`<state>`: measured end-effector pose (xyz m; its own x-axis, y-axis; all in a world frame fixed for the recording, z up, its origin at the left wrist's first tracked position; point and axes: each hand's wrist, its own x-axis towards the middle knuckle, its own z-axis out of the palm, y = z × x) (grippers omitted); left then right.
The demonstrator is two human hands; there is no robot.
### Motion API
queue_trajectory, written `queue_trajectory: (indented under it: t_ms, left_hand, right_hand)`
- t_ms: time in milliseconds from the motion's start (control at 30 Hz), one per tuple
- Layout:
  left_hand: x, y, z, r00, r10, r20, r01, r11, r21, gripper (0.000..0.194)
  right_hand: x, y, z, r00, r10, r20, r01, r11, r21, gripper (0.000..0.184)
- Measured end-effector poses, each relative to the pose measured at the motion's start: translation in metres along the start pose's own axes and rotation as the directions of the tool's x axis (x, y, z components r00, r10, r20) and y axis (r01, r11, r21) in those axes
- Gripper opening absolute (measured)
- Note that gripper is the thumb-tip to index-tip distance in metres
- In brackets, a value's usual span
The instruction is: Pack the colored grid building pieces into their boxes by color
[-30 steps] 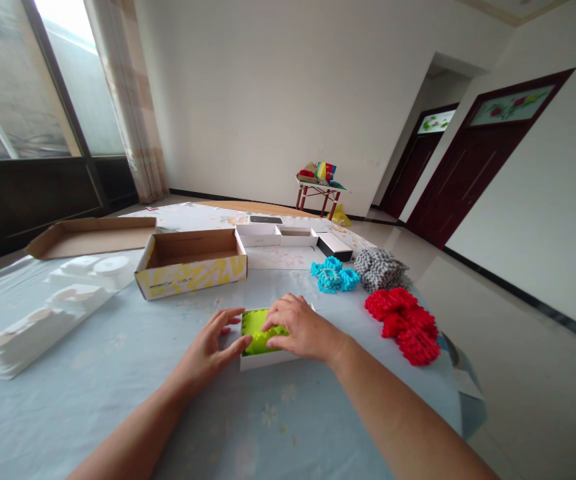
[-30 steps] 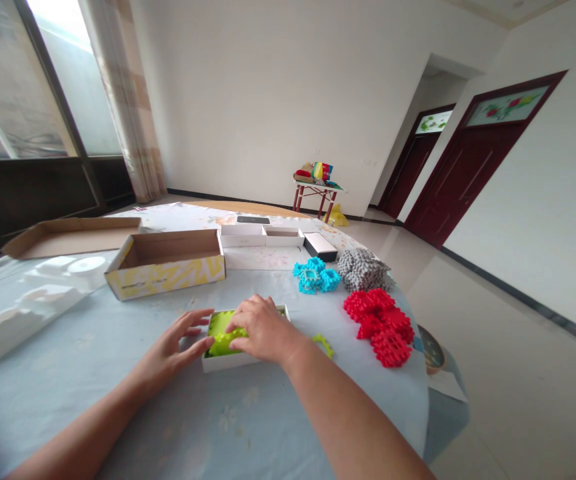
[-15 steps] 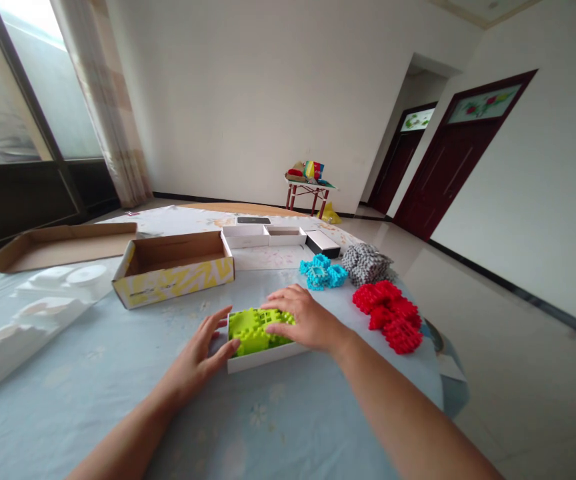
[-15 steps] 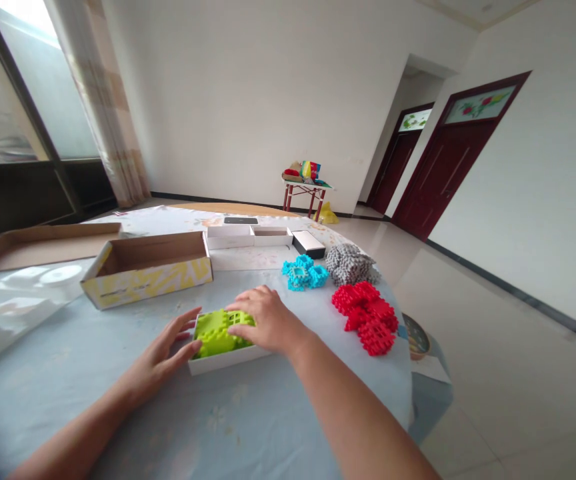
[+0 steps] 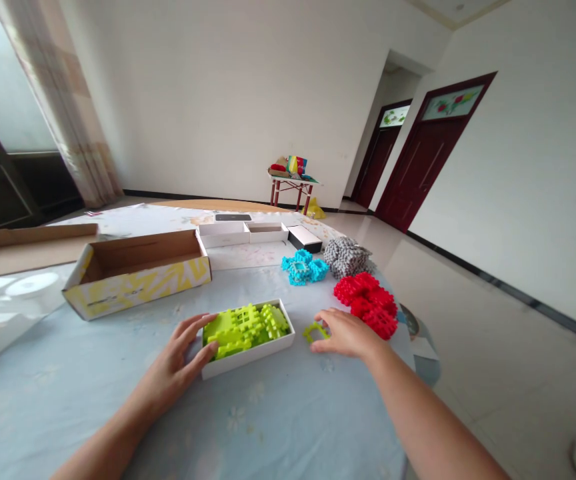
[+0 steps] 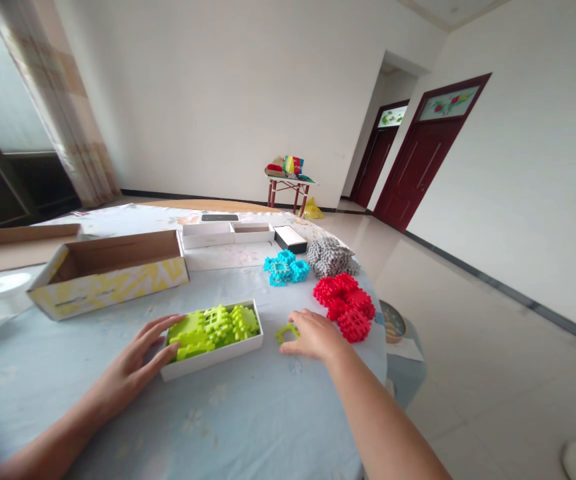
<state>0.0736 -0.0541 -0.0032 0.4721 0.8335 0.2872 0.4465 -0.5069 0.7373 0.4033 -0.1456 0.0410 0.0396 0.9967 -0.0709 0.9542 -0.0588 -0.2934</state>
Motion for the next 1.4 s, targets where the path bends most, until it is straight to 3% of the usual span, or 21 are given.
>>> queue_trajectory:
  t_ms: [167,367,600,767,867,967,1100,1233,1400]
  left_hand:
    - [-0.001,0.009,-0.002,0.999,-0.039,-0.033,0.039,0.999,0.016,0.043]
    - [-0.001,0.01,0.001,0.994,-0.111,-0.007,0.11,0.992,-0.054,0.047]
    - [0.002,0.01,0.007,0.99,-0.137,-0.028,0.136,0.99,-0.036,0.047]
    - [0.002,0.007,0.011,0.99,-0.129,-0.064,0.127,0.992,-0.026,0.046]
    - [0.002,0.007,0.007,0.99,-0.061,-0.13,0.063,0.998,0.013,0.042]
    - [0.001,0.01,0.0,0.976,0.103,-0.191,-0.076,0.986,0.146,0.032]
    - [0.002,0.02,-0.006,0.961,0.241,-0.134,-0.195,0.937,0.289,0.021]
    - [0.004,0.03,-0.009,0.984,0.167,-0.07,-0.137,0.94,0.312,0.019]
    - [0.003,0.034,-0.017,0.996,0.045,-0.073,-0.029,0.979,0.201,0.021]
  right_hand:
    - [0.002,0.003,0.01,0.998,-0.061,0.011,0.06,0.995,0.083,0.054]
    - [0.011,0.006,0.006,0.978,-0.055,-0.203,0.119,0.941,0.316,0.058]
    - [0.02,-0.029,-0.002,0.915,-0.224,-0.335,0.353,0.845,0.401,0.05]
    - [0.028,-0.041,-0.001,0.885,-0.231,-0.405,0.395,0.832,0.389,0.047]
    - [0.032,-0.041,0.003,0.878,-0.215,-0.427,0.396,0.829,0.396,0.045]
    - [0.033,-0.04,0.007,0.873,-0.193,-0.448,0.39,0.828,0.404,0.043]
    - [0.033,-0.039,0.011,0.871,-0.178,-0.458,0.387,0.822,0.418,0.041]
    - [0.033,-0.039,0.013,0.874,-0.173,-0.454,0.386,0.815,0.433,0.041]
    - [0.033,-0.037,0.014,0.882,-0.16,-0.442,0.373,0.812,0.449,0.042]
